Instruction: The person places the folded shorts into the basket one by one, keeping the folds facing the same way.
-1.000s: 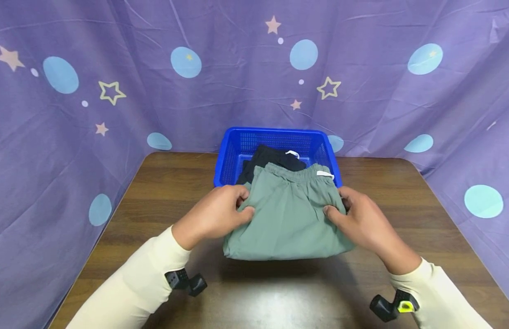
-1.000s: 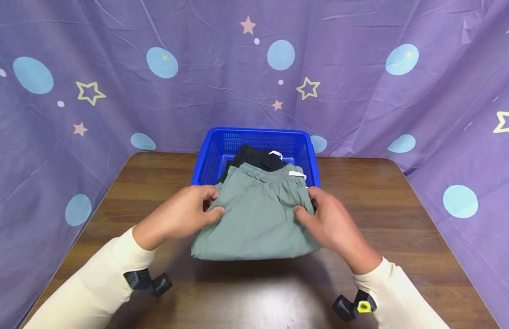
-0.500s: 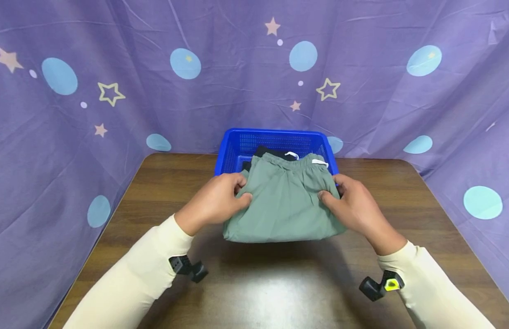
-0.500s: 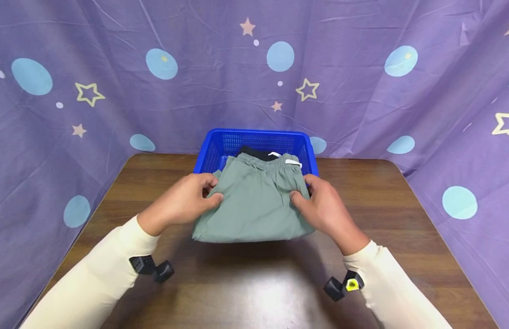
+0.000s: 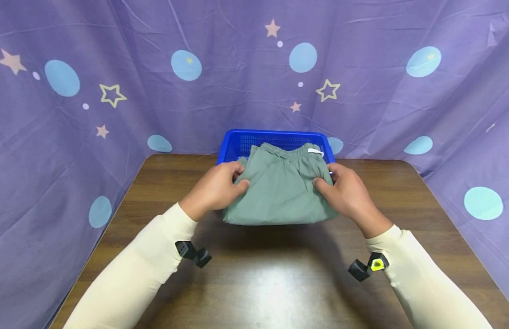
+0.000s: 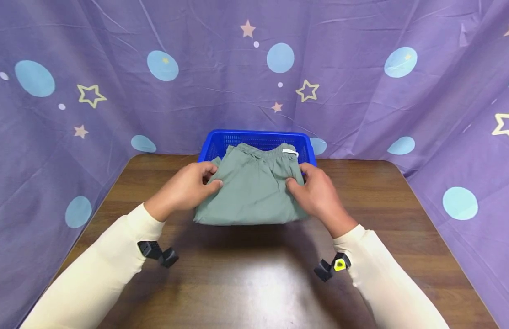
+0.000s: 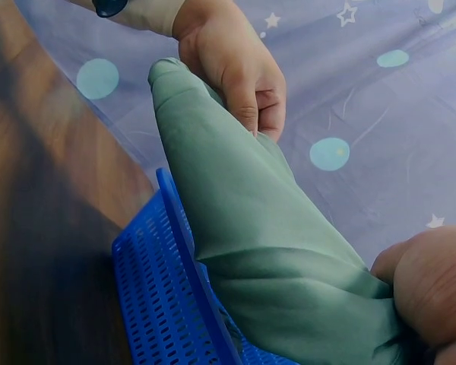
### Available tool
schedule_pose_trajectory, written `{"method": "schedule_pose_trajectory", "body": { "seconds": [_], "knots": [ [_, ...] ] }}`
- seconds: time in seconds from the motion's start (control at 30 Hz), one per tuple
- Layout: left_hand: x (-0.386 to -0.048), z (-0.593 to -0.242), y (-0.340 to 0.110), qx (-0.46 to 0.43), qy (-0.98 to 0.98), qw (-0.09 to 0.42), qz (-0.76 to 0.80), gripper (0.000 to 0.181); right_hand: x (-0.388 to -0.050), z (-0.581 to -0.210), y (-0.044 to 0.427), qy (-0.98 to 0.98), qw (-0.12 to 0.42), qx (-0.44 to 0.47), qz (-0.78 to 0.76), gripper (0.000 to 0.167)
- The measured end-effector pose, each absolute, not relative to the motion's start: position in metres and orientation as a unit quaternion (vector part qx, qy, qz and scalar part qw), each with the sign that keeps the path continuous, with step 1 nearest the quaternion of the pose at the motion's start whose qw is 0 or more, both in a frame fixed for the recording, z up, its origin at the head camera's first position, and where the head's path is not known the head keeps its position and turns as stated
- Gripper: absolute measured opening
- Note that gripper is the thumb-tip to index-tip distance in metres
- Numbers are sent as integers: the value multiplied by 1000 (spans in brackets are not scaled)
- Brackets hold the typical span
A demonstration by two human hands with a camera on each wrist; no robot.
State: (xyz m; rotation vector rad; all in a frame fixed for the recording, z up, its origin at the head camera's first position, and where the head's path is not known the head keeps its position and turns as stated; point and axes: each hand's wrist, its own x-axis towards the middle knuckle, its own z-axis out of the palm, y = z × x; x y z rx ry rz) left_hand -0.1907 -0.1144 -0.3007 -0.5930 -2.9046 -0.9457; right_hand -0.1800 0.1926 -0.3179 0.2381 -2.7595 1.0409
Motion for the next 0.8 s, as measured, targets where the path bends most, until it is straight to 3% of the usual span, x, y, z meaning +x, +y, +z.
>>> {"method": "schedule_pose_trajectory", "body": {
  "seconds": [0.4,0.8],
  "knots": [
    [-213,-305,-116,-161,-941,19,-297,23,-206,-322,185,-926,113,83,350,29],
    [-235,-312,-117,-150,-943,20,-295,13,-223,-324,177,-930,99,65,349,30]
  ]
}}
